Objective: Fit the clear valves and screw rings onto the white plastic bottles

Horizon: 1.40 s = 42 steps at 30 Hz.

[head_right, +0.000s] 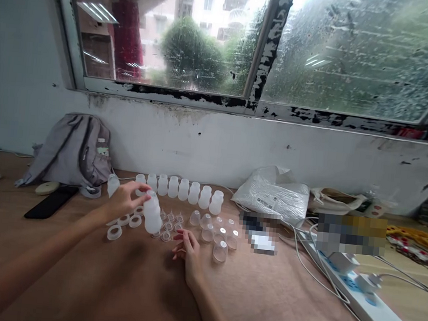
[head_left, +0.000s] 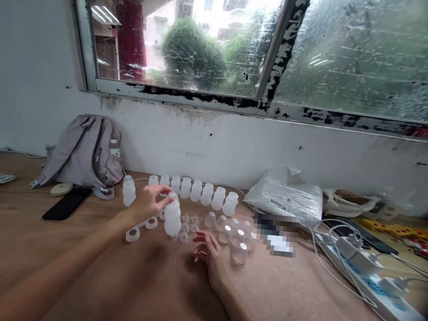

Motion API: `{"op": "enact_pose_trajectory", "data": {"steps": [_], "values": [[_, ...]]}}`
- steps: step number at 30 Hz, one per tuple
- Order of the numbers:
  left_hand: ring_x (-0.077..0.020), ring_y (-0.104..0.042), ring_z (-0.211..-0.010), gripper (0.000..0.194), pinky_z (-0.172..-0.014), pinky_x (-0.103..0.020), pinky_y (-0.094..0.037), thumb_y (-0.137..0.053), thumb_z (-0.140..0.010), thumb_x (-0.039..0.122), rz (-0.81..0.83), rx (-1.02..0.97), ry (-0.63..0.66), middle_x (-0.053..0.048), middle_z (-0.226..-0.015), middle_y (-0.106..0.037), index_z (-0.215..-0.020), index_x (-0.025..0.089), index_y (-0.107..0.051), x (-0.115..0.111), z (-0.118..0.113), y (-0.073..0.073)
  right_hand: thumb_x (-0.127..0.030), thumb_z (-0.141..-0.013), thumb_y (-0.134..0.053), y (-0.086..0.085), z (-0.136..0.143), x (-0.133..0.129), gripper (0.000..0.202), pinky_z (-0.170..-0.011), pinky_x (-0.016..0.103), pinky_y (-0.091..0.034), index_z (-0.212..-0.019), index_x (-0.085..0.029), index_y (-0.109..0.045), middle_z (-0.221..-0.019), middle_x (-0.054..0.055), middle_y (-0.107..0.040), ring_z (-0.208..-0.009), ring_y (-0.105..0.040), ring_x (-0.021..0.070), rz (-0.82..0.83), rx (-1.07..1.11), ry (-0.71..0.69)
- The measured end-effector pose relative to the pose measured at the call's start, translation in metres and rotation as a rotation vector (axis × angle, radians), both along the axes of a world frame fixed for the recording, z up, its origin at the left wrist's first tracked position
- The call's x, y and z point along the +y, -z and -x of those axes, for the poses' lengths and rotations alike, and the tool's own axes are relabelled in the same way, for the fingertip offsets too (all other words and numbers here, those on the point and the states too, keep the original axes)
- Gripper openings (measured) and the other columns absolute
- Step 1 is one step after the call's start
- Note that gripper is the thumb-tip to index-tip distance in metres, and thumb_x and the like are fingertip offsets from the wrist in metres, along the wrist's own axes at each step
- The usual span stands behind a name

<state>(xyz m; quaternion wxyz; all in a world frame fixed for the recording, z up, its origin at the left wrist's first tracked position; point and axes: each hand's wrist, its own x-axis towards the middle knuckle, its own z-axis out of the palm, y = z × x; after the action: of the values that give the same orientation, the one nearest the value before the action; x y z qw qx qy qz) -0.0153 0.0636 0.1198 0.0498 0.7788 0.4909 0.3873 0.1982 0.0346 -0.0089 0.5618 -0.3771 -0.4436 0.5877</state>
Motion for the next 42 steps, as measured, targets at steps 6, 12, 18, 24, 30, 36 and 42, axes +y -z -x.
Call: {"op": "enact_pose_trajectory", "data": {"steps": [6,12,18,24,30,36,42], "values": [[-0.0179,-0.059,-0.081,0.027,-0.073,-0.027,-0.041,-0.051,-0.071,0.043,0.041,0.170,-0.304,-0.001,-0.081,-0.067,-0.082,0.021,-0.063,0.059,0.049,-0.021,-0.047,-0.076,-0.050,0.004,0.001,0.002,0.034,-0.042,0.022,-0.041,-0.090,-0.017,-0.055,-0.079,0.003,-0.054,-0.052,-0.052,0.0104,0.008,-0.042,-0.014],[-0.0207,-0.059,-0.088,0.029,-0.076,-0.030,-0.037,-0.050,-0.070,0.044,0.125,0.279,-0.532,-0.003,-0.086,-0.068,-0.084,0.022,-0.063,0.093,0.077,-0.005,-0.048,-0.076,-0.049,0.004,0.001,0.002,0.035,-0.041,0.021,-0.040,-0.088,-0.016,-0.055,-0.079,0.003,-0.053,-0.051,-0.051,0.0096,0.013,-0.069,-0.015],[-0.0245,-0.057,-0.091,0.029,-0.084,-0.038,-0.031,-0.049,-0.070,0.041,0.141,0.291,-0.596,-0.006,-0.087,-0.068,-0.084,0.021,-0.064,0.109,0.085,0.015,-0.049,-0.075,-0.049,0.002,0.002,0.004,0.036,-0.040,0.021,-0.040,-0.086,-0.016,-0.054,-0.076,0.003,-0.053,-0.049,-0.050,0.0091,0.030,-0.094,-0.013],[-0.0259,-0.056,-0.091,0.031,-0.084,-0.039,-0.030,-0.047,-0.071,0.044,0.143,0.305,-0.629,-0.007,-0.086,-0.068,-0.085,0.021,-0.064,0.118,0.088,0.026,-0.050,-0.075,-0.049,0.003,0.003,0.005,0.037,-0.038,0.020,-0.039,-0.084,-0.015,-0.054,-0.074,0.002,-0.052,-0.047,-0.049,0.0082,0.048,-0.114,-0.004],[-0.0273,-0.055,-0.092,0.031,-0.085,-0.043,-0.029,-0.047,-0.072,0.043,0.133,0.324,-0.647,-0.008,-0.088,-0.067,-0.086,0.021,-0.063,0.120,0.088,0.027,-0.051,-0.073,-0.051,0.003,0.004,0.006,0.037,-0.038,0.019,-0.039,-0.083,-0.015,-0.055,-0.072,0.001,-0.052,-0.046,-0.049,0.0078,0.047,-0.110,-0.006],[-0.0282,-0.054,-0.093,0.032,-0.083,-0.044,-0.030,-0.044,-0.074,0.042,0.148,0.329,-0.672,-0.010,-0.088,-0.066,-0.088,0.021,-0.062,0.121,0.088,0.027,-0.055,-0.070,-0.052,0.004,0.004,0.007,0.041,-0.037,0.020,-0.039,-0.081,-0.015,-0.056,-0.069,0.001,-0.053,-0.045,-0.049,0.0081,0.059,-0.113,0.004],[-0.0299,-0.052,-0.096,0.038,-0.084,-0.045,-0.029,-0.040,-0.075,0.041,0.160,0.339,-0.697,-0.012,-0.090,-0.065,-0.100,0.019,-0.057,0.119,0.087,0.027,-0.056,-0.068,-0.054,0.003,0.005,0.008,0.043,-0.036,0.019,-0.040,-0.080,-0.015,-0.055,-0.069,0.001,-0.053,-0.045,-0.049,0.0080,0.069,-0.131,0.009]]}}
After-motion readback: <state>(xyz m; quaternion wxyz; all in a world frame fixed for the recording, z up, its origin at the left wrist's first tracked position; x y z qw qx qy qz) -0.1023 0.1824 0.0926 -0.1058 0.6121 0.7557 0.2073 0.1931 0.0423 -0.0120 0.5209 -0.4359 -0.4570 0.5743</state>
